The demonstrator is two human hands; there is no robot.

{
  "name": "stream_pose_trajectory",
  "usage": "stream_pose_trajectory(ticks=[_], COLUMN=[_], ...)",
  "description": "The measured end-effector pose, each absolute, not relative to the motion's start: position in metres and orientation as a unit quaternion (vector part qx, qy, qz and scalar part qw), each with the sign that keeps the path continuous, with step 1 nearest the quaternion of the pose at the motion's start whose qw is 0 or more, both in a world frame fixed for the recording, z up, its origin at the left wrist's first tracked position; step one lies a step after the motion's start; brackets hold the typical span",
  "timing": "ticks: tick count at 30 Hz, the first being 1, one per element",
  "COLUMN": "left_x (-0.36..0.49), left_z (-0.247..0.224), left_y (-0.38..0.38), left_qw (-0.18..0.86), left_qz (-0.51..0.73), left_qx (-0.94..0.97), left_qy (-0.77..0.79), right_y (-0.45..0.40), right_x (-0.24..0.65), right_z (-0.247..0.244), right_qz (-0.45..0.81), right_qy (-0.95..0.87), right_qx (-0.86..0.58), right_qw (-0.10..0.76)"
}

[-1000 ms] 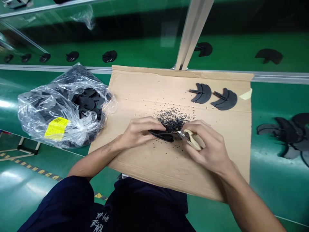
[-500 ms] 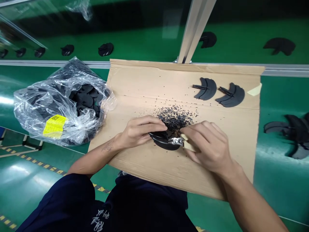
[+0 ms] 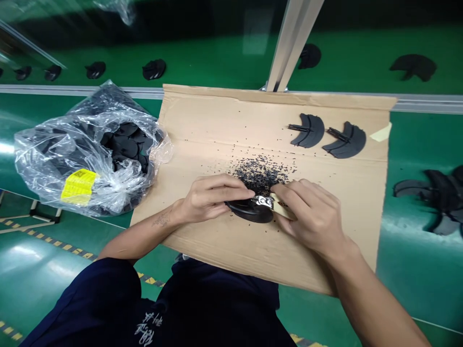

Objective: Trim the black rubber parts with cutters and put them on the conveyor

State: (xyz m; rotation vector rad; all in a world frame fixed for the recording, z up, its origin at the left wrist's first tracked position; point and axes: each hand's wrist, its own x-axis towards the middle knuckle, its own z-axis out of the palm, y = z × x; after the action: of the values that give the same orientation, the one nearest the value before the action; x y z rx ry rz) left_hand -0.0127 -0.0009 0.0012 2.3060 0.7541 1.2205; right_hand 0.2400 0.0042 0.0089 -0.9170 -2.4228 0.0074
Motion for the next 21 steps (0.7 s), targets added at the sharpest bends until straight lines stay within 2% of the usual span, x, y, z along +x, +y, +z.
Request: stream_pose_trajectory(ticks=[12, 21], left_x=[-0.008, -0.009], left_z=[-0.002, 0.000], left_y=[-0.005, -0.006], left_qw=[0.241, 0.236], left_qz=[0.471, 0.469], left_qx=[0.798, 0.805], left_qy=[0.288, 0.278], right_y=[0.001, -0.003], right_x=[0.237, 0.239], right_z=[0.009, 0.019], right_qz=[-0.009, -0.068], right_qy=[-0.891, -0.903], right_qx=[-0.352, -0.352], right_qw=[0.286, 0.237])
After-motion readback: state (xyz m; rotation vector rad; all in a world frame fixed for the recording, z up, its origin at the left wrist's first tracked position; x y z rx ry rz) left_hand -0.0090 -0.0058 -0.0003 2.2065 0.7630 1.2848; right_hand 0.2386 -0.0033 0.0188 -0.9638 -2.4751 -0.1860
